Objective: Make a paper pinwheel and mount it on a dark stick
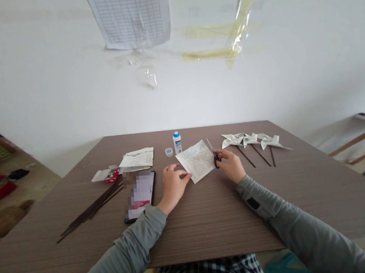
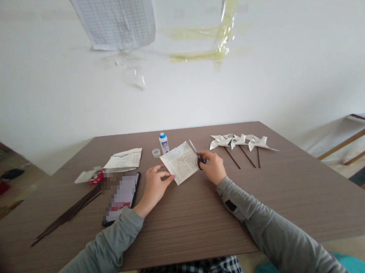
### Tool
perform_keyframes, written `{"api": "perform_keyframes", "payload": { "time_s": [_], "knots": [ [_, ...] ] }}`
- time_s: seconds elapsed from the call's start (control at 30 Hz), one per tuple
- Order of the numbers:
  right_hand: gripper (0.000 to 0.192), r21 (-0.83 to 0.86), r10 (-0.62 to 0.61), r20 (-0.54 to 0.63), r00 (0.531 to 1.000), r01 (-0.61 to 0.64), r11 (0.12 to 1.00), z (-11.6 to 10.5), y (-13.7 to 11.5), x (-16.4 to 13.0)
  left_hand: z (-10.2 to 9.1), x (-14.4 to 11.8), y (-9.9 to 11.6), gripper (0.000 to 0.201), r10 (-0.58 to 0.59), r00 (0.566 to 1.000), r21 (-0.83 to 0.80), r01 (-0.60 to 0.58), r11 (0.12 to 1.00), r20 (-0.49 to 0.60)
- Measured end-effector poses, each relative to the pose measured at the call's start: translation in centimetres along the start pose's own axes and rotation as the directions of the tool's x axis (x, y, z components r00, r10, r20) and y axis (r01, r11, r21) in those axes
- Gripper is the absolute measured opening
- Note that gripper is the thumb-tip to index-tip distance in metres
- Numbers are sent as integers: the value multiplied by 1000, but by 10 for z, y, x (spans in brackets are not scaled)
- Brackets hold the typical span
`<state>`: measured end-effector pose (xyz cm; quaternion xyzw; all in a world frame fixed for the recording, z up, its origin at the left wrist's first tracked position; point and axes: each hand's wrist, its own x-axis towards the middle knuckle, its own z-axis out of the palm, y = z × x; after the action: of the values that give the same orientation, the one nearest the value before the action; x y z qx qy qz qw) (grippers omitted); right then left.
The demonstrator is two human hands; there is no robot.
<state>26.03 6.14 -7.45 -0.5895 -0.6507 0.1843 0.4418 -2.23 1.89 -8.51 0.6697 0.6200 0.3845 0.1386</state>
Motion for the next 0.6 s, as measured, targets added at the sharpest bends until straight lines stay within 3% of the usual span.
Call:
{"api": "perform_keyframes", "payload": {
  "time_s": [0.23,0.6],
  "knots": [
    [46,25,29,26,999,-29,999,3,6,0,0,3,-2,19,-7,1000,-72,4,997,-31],
    [34,94,114,70,991,-120,988,-3,0,-3,-21,16,-6,13,-7,997,-182,-6,983,-76]
  ]
}}
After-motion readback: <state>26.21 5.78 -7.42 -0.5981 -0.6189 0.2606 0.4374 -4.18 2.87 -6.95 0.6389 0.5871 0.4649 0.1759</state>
